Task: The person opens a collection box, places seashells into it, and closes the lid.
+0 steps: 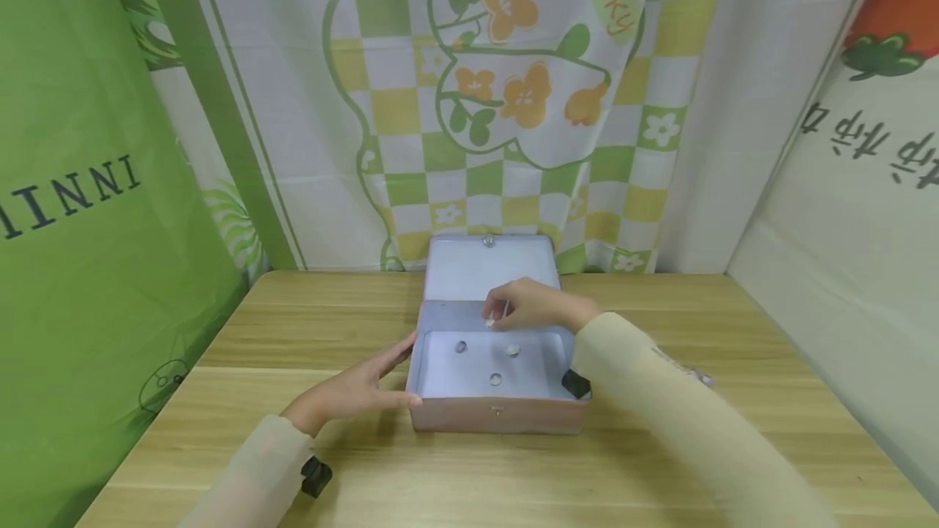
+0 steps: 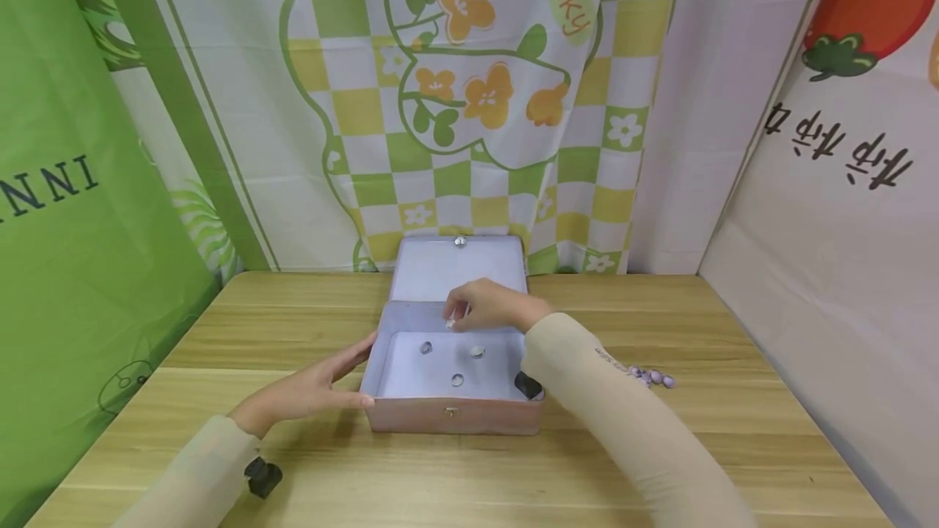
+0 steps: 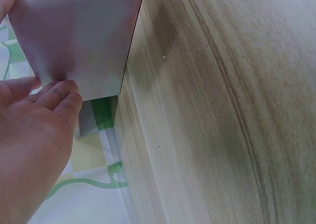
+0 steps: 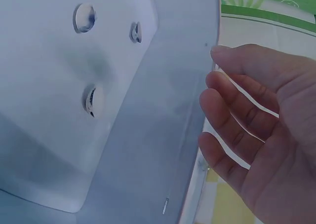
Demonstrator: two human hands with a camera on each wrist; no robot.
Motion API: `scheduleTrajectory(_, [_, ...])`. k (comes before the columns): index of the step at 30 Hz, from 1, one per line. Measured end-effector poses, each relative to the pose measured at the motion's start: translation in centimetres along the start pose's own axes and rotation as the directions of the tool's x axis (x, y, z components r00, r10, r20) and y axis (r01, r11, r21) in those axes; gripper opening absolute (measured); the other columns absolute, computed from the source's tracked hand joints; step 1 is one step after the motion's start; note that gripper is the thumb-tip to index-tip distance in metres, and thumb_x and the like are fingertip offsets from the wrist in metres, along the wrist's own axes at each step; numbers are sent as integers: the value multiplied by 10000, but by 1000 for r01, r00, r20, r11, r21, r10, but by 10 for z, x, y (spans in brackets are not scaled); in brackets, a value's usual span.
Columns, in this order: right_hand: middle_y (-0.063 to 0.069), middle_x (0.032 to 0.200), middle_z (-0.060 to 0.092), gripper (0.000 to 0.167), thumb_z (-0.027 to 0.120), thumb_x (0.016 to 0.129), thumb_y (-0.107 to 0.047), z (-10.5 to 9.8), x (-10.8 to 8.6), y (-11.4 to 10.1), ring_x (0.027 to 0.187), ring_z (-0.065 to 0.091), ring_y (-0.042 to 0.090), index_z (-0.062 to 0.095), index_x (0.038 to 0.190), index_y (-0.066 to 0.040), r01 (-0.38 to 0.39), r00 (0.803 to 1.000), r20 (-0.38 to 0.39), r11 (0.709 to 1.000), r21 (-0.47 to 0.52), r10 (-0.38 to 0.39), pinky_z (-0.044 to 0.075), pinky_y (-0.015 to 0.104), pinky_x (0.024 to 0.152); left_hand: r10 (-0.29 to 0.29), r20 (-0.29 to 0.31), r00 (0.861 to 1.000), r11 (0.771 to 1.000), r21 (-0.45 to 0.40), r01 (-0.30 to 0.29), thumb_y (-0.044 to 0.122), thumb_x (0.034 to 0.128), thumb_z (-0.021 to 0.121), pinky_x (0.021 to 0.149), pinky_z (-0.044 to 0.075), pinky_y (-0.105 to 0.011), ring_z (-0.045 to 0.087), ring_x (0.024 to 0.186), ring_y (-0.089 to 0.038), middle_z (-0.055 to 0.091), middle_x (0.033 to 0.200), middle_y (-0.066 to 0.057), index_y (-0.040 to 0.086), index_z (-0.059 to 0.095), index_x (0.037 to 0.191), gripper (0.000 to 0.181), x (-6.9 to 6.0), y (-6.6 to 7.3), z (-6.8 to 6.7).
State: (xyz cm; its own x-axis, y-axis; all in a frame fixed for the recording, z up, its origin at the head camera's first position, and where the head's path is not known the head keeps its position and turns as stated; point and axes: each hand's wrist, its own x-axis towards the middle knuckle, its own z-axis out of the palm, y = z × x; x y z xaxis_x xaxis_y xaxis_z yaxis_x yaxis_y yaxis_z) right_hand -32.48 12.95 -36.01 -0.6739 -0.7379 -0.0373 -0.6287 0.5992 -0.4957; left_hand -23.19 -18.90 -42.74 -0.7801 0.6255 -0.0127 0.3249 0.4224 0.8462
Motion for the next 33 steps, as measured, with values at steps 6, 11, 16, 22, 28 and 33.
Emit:
scheduleTrajectory(6, [-51,909,658,188,735,912,-134,7,4,2,859,619,113,721,1094,-88,-49,999,22,998,28,48,528,291,810,5,1,1000,1000,-2,-5,330,920,751,1186,163,-538,139,1503,-306,68,1667,-84,117,40,1621,1021,0,-1,0])
scheduleTrajectory(11, [-52,914,654,197,738,910,-144,9,5,1,866,619,115,717,1099,-95,-69,997,42,997,43,68,526,286,811,11,0,1000,1000,-5,-11,324,920,752,1185,167,-541,140,1503,-304,69,1667,-103,119,42,1622,1019,0,0,0])
scheduleTrajectory(16, [-53,918,655,214,746,901,-148,9,7,3,871,625,125,715,1104,-89,-69,997,32,997,35,68,526,296,819,15,-1,1000,1000,9,-15,328,922,749,1184,169,-539,146,1502,-304,74,1666,-110,120,41,1622,1017,1,0,0])
scheduleTrajectory(22, [-64,929,655,234,741,904,-150,8,6,4,887,627,113,711,1127,-87,-83,996,31,996,14,83,526,296,831,1,-1,1000,1000,22,-1,347,920,748,1186,162,-533,140,1503,-301,68,1667,-85,134,37,1623,1023,0,2,-1])
scheduleTrajectory(28, [-58,919,654,223,731,904,-127,2,2,2,876,627,111,716,1123,-86,-80,997,16,997,6,79,528,299,822,-4,-1,1000,999,33,4,355,920,747,1189,166,-519,139,1504,-293,66,1667,-68,133,35,1623,1025,0,3,-1])
scheduleTrajectory(33, [-48,906,655,214,724,902,-109,-2,-1,1,865,631,125,718,1114,-78,-59,998,9,998,3,59,526,291,816,0,6,1000,1000,28,0,346,926,741,1190,163,-516,134,1504,-294,58,1668,-81,133,29,1623,1019,0,3,0])
